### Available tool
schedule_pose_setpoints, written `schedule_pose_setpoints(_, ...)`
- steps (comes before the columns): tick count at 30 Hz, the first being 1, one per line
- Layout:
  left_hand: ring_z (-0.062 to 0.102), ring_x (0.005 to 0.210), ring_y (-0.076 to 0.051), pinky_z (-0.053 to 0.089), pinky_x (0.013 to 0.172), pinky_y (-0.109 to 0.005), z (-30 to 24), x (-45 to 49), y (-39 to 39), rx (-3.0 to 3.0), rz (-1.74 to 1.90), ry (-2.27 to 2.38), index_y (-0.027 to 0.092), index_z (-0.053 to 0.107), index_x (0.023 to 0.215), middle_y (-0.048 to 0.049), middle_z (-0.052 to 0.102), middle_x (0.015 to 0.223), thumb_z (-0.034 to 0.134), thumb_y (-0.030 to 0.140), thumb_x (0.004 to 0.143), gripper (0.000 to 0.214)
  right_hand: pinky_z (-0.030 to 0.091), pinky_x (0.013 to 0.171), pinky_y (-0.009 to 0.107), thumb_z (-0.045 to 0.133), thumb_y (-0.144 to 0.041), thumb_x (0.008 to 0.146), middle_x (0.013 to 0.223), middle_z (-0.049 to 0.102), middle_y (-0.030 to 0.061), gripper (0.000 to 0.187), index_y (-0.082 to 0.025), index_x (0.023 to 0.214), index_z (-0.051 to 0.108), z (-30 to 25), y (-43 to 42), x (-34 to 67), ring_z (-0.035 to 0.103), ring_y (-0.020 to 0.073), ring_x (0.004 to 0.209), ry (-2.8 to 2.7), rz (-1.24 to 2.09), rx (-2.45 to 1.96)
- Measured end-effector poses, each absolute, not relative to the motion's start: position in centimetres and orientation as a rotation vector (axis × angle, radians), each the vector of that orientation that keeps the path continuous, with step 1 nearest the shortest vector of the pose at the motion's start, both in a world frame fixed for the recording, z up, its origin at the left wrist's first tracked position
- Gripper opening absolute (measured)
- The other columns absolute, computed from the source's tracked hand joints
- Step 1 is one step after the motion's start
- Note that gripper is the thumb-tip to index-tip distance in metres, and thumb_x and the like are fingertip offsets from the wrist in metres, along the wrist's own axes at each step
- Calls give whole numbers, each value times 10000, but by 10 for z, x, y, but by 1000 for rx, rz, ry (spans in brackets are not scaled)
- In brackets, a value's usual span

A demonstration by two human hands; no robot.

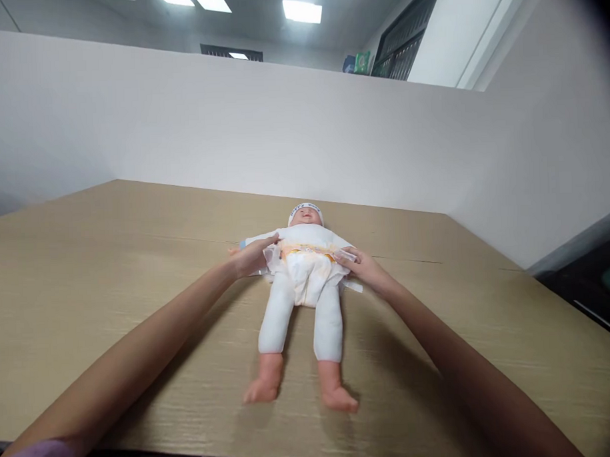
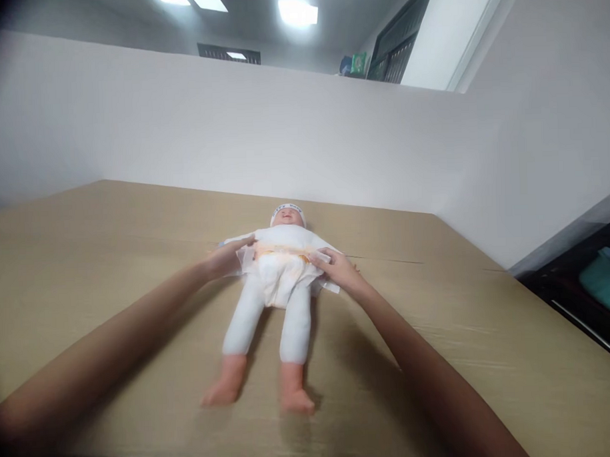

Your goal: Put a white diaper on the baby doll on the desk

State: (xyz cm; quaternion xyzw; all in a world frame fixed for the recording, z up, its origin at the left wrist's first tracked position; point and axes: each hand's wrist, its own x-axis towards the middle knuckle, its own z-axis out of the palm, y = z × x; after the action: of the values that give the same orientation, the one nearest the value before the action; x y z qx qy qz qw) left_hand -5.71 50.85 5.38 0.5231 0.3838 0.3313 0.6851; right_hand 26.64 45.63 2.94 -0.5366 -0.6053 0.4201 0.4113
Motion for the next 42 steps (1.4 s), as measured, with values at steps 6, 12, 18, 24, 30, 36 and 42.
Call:
schedule_pose_setpoints(6,620,1175,-290,488,1025,-423,95,-48,479,1812,1036,1152,258,721,1176,-54,702,1279,479,705,984,543,527,780,351,680,-590,882,940,755,66,386,-219,986,685,16,411,305,687,214,819,-1722,550,-1576)
schedule_pose_setpoints(12,559,1237,-284,406,1108,-451,115,20,458,2623,796,905,217,705,1145,-77,698,1225,515,511,1041,365,459,761,338,656,-584,899,879,671,27,347,-243,901,591,0,391,311,637,218,829,-1898,225,-1679)
schedule_pose_setpoints(18,527,1207,-347,395,1047,-526,90,47,464,2905,620,1039,228,723,1148,-76,691,1257,624,567,970,395,415,679,312,675,-611,855,760,623,-10,375,-248,842,580,0,396,311,588,194,724,-1777,420,-1768)
schedule_pose_setpoints(24,507,1242,-351,381,1067,-525,89,41,460,2881,631,1062,252,707,1221,-57,677,1306,652,605,941,454,403,651,296,699,-593,814,722,605,-37,384,-248,949,594,8,394,309,570,178,672,-1721,463,-1825)
schedule_pose_setpoints(30,501,1257,-367,373,1070,-534,87,41,458,2863,643,1085,250,716,1205,-72,679,1306,670,596,925,447,317,598,285,670,-604,795,624,534,-26,406,-231,675,564,19,399,304,485,164,632,-1779,615,-1848)
schedule_pose_setpoints(36,498,1265,-396,343,1086,-552,83,40,462,2830,682,1050,239,671,1283,-107,665,1356,661,669,895,579,316,549,280,602,-677,800,610,447,-32,475,-239,649,496,55,420,304,390,141,576,-1639,903,-1565)
schedule_pose_setpoints(42,430,1359,-417,298,1143,-583,88,36,460,2652,704,1002,208,366,1575,-132,635,1423,731,582,839,903,340,584,284,599,-565,834,636,486,-25,391,-236,661,480,83,455,242,438,148,619,-1733,863,-1417)
